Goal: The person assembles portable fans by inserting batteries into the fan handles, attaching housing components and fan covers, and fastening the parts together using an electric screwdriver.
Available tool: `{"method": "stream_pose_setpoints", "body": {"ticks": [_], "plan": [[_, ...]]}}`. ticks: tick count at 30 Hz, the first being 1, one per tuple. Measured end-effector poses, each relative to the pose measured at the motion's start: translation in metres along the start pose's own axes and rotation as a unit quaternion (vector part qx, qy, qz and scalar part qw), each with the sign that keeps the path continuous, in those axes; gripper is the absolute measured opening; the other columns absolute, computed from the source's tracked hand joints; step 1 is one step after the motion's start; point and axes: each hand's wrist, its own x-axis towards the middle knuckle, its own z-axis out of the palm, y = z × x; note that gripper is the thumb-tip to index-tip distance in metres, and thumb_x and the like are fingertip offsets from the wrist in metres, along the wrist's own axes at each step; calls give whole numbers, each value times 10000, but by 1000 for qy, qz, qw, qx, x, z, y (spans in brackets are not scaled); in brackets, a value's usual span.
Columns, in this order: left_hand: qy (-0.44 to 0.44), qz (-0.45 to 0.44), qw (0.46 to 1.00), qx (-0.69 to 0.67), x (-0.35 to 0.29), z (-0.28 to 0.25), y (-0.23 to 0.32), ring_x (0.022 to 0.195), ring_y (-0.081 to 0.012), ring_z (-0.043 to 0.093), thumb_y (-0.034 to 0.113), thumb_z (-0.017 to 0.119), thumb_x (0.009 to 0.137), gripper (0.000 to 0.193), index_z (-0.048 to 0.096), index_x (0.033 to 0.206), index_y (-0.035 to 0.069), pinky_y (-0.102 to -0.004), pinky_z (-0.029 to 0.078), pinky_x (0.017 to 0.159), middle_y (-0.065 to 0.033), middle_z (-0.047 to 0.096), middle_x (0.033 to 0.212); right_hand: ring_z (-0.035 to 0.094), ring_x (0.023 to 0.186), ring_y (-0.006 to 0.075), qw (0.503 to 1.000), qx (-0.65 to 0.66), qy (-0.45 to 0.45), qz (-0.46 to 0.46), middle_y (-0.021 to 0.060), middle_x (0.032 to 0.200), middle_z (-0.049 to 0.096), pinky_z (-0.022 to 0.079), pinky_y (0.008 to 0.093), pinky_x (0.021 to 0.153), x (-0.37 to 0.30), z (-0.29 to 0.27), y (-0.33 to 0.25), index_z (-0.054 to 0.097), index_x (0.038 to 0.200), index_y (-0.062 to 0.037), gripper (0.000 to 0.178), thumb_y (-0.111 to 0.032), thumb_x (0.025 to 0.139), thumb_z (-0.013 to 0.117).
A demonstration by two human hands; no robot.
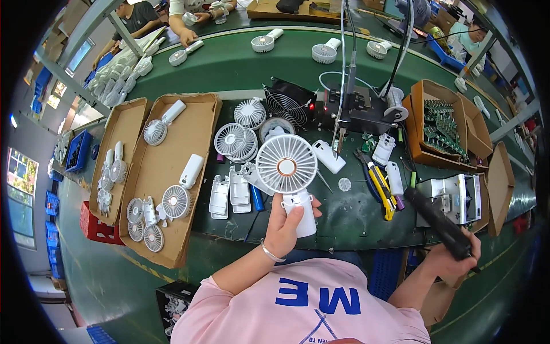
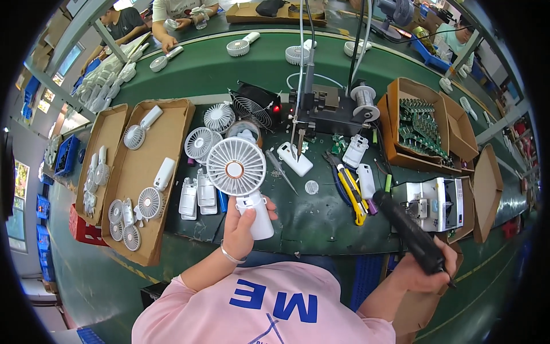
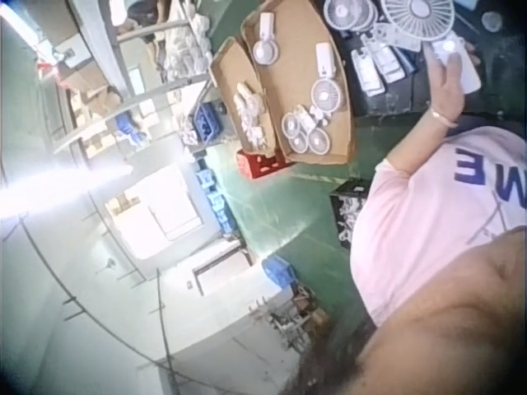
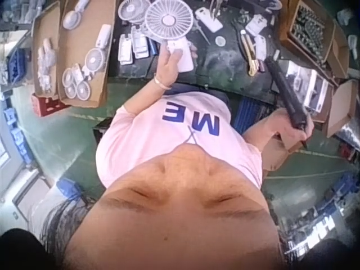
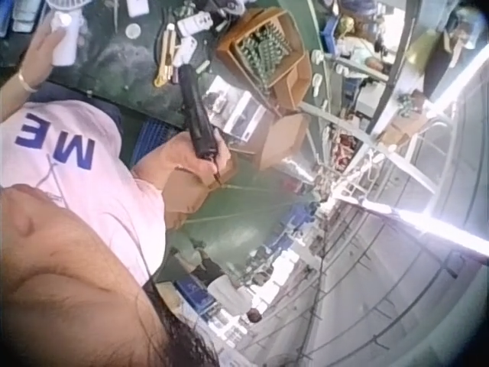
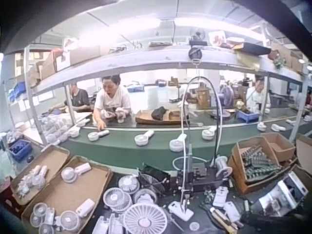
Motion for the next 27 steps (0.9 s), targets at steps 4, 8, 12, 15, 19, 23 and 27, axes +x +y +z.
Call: {"method": "stream_pose_setpoints", "body": {"ticks": [4,8,12,15,19,23,27], "plan": [[7,-5,1000,8,-7,2,-5,891,-196,606,99,435,942,354,304,1260,19,-330,484,817,-158,574,1062,481,672,214,987,14,-151,-46,99,662,493,368,330,633,2,20,-28,548,759,13,609,-493,924,252],[24,-26,999,-1,-13,7,-3,879,-187,608,89,446,931,383,306,1282,28,-321,488,802,-150,585,1043,502,564,202,874,270,-402,-36,91,624,615,376,305,541,-22,56,-35,606,711,-1,617,-549,910,403],[28,-41,999,10,-17,6,-1,877,-176,608,108,457,934,397,308,1295,39,-309,492,791,-137,595,1039,603,687,273,649,558,-511,79,156,763,661,456,361,651,-50,97,-20,545,1091,30,794,-708,807,469],[28,-54,998,9,-16,7,-1,890,-175,608,118,460,940,398,306,1300,44,-306,491,797,-135,589,1065,636,743,300,396,620,-609,297,228,844,642,477,390,765,-62,96,1,381,1253,119,1059,-709,656,662],[24,-64,998,3,-15,11,2,947,-183,609,115,481,940,414,305,1307,47,-311,492,823,-128,560,1141,592,503,186,317,578,-668,345,153,629,603,430,259,472,-70,82,26,479,1127,177,840,-577,785,616],[44,-86,995,-17,-13,11,1,1014,-196,600,104,508,931,438,304,1314,45,-320,491,848,-111,543,1172,548,424,161,420,522,-644,369,128,566,576,378,234,400,-68,72,2,577,987,158,702,-519,802,605],[36,-87,995,-15,-7,13,2,1096,-207,570,98,534,921,454,322,1318,41,-328,484,874,-103,536,1203,514,393,155,493,465,-639,365,111,529,551,358,240,400,-66,67,-12,642,864,112,586,-468,802,589]]}}
